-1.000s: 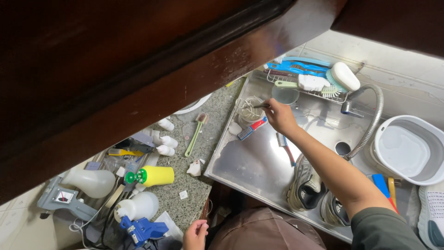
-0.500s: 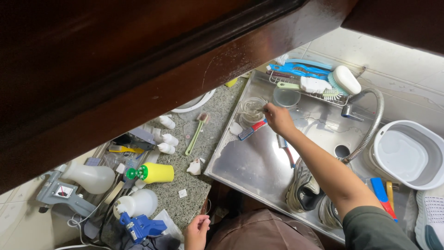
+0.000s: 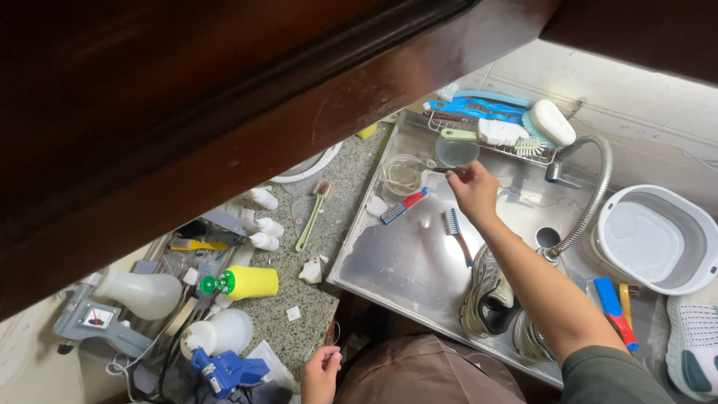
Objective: Cleaning multiple pairs of sneakers using brushes, detergent, and water at a utility sink.
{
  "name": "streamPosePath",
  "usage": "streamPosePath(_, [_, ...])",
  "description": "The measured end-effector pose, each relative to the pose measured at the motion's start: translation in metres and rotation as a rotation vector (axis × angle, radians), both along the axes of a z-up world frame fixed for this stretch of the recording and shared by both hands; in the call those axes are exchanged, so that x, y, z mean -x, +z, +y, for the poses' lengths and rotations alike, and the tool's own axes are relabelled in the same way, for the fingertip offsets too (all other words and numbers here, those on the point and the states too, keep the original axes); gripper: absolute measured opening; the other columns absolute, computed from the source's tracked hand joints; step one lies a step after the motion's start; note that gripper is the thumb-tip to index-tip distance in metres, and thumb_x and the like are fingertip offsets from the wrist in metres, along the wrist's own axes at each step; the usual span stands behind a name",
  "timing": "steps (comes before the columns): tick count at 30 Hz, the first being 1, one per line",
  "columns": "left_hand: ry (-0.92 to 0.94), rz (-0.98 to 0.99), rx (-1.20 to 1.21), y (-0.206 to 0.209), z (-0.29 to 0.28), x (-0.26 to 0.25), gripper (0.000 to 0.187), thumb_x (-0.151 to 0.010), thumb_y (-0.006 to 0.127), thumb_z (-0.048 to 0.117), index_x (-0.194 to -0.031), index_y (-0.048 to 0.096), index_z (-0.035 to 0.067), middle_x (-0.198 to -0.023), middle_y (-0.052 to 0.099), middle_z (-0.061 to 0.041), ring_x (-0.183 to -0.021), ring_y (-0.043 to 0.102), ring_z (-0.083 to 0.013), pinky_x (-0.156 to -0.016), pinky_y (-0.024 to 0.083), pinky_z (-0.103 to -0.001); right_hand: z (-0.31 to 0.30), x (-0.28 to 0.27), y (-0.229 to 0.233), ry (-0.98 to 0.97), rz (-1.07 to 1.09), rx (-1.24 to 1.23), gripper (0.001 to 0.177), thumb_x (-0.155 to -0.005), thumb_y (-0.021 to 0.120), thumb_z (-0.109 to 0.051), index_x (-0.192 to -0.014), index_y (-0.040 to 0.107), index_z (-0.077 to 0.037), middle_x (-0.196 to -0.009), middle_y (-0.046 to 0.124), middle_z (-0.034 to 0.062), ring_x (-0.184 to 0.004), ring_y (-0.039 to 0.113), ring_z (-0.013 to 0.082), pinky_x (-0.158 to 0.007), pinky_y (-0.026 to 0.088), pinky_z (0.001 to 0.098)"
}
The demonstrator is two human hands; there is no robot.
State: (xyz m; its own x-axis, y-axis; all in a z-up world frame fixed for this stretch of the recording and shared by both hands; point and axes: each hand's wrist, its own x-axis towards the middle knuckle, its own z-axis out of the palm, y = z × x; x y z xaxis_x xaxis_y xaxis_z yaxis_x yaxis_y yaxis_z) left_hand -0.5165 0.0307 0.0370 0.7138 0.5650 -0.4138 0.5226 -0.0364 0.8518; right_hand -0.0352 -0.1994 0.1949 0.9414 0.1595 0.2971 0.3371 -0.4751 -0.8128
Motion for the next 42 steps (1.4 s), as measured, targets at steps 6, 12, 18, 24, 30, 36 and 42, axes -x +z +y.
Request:
streamPosePath(6, [0.013, 0.08, -0.061, 0.011, 0.002, -0.002, 0.02, -0.087, 0.073, 0.017, -0.103, 0.077, 0.007, -0.079, 0.08, -0.006, -0.066, 0.075, -0.0137, -0.066, 0.059, -0.029, -0.015, 0.001, 0.004, -0.32, 0.203, -0.402, 0.02, -0.09, 0.074, -0.009, -0.087, 0.058, 0.004, -0.08, 0.074, 0.013, -0.071, 0.074, 0.0151, -0.065, 0.057, 0.0275])
streamPosePath(12, [-0.026, 0.084, -0.043, 0.002, 0.006, 0.005, 0.02, -0.087, 0.073, 0.018, -0.103, 0.077, 0.008, -0.079, 0.08, -0.006, -0.066, 0.075, -0.0147, -0.067, 0.06, -0.029, -0.011, 0.012, -0.028, -0.587, 0.319, -0.404, 0.015, -0.088, 0.071, -0.005, -0.089, 0.058, 0.002, -0.078, 0.073, 0.0117, -0.067, 0.075, 0.0177, -0.062, 0.058, 0.0265])
streamPosePath(18, [-0.036, 0.111, -0.066, 0.008, 0.013, 0.007, 0.02, -0.088, 0.072, 0.019, -0.104, 0.077, 0.009, -0.08, 0.081, -0.004, -0.067, 0.077, -0.0128, -0.067, 0.061, -0.028, -0.013, -0.011, -0.082, -0.698, 0.694, -0.931, 0.017, -0.085, 0.066, 0.001, -0.091, 0.05, 0.003, -0.078, 0.071, 0.0174, -0.063, 0.073, 0.0244, -0.056, 0.063, 0.0311])
streamPosePath(24, [0.011, 0.091, -0.047, -0.008, 0.021, 0.014, 0.021, -0.088, 0.072, 0.019, -0.105, 0.077, 0.008, -0.082, 0.082, -0.004, -0.068, 0.077, -0.0128, -0.066, 0.062, -0.028, -0.033, 0.012, -0.047, -0.709, 0.404, -0.803, 0.017, -0.089, 0.067, -0.006, -0.09, 0.052, 0.002, -0.082, 0.072, 0.0161, -0.063, 0.075, 0.0204, -0.056, 0.064, 0.0301])
streamPosePath(30, [-0.062, 0.106, -0.04, 0.009, 0.006, -0.002, 0.021, -0.087, 0.073, 0.019, -0.104, 0.077, 0.008, -0.081, 0.08, -0.006, -0.067, 0.076, -0.0136, -0.066, 0.061, -0.029, -0.012, 0.01, -0.093, -0.708, 0.699, -1.006, 0.014, -0.089, 0.064, 0.0, -0.093, 0.052, 0.005, -0.085, 0.071, 0.0203, -0.066, 0.072, 0.0247, -0.061, 0.062, 0.0322])
streamPosePath(36, [-0.039, 0.071, -0.016, 0.007, 0.015, -0.004, 0.02, -0.088, 0.073, 0.018, -0.104, 0.077, 0.008, -0.08, 0.08, -0.007, -0.067, 0.076, -0.014, -0.067, 0.061, -0.029, -0.007, -0.024, -0.131, -0.667, 0.8, -1.45, 0.012, -0.092, 0.061, 0.0, -0.096, 0.055, 0.01, -0.097, 0.068, 0.0198, -0.086, 0.073, 0.0296, -0.077, 0.063, 0.0374])
streamPosePath(42, [-0.038, 0.108, -0.045, -0.006, 0.015, 0.011, 0.02, -0.087, 0.073, 0.018, -0.103, 0.077, 0.007, -0.08, 0.081, -0.006, -0.066, 0.076, -0.014, -0.066, 0.061, -0.029, -0.002, -0.007, -0.068, -0.411, 0.727, -1.42, 0.01, -0.094, 0.059, 0.0, -0.098, 0.056, 0.008, -0.095, 0.068, 0.0202, -0.087, 0.074, 0.0306, -0.082, 0.062, 0.0378])
